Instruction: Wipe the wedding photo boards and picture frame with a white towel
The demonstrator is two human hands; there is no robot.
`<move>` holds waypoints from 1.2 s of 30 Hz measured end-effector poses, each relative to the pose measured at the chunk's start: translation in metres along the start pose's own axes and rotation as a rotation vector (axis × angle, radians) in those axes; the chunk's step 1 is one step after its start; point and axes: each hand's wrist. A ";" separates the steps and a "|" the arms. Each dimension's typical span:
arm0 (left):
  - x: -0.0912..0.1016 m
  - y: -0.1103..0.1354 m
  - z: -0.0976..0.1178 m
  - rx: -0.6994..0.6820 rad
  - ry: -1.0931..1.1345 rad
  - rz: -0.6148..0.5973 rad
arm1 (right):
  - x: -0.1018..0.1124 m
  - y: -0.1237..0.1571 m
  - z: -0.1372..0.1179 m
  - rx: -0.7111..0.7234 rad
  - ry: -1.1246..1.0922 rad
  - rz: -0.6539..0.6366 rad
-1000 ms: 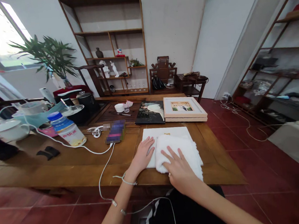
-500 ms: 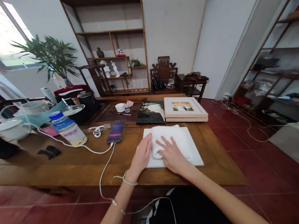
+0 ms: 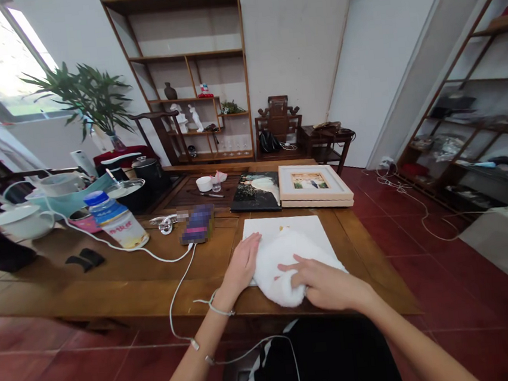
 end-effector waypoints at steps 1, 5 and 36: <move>-0.001 0.000 -0.001 0.001 -0.019 -0.022 | 0.004 -0.002 0.008 -0.017 -0.006 0.011; -0.004 -0.001 -0.005 0.005 -0.070 -0.053 | 0.016 -0.020 0.046 -0.120 0.005 0.127; -0.007 0.000 -0.011 -0.023 -0.061 -0.036 | 0.012 -0.034 0.112 -0.477 0.204 0.370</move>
Point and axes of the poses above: each hand's wrist, its own y-axis away from the middle knuckle, its own x-axis out of the back of the hand, z = x × y, and after that the axes turned 7 degrees about -x, right-handed
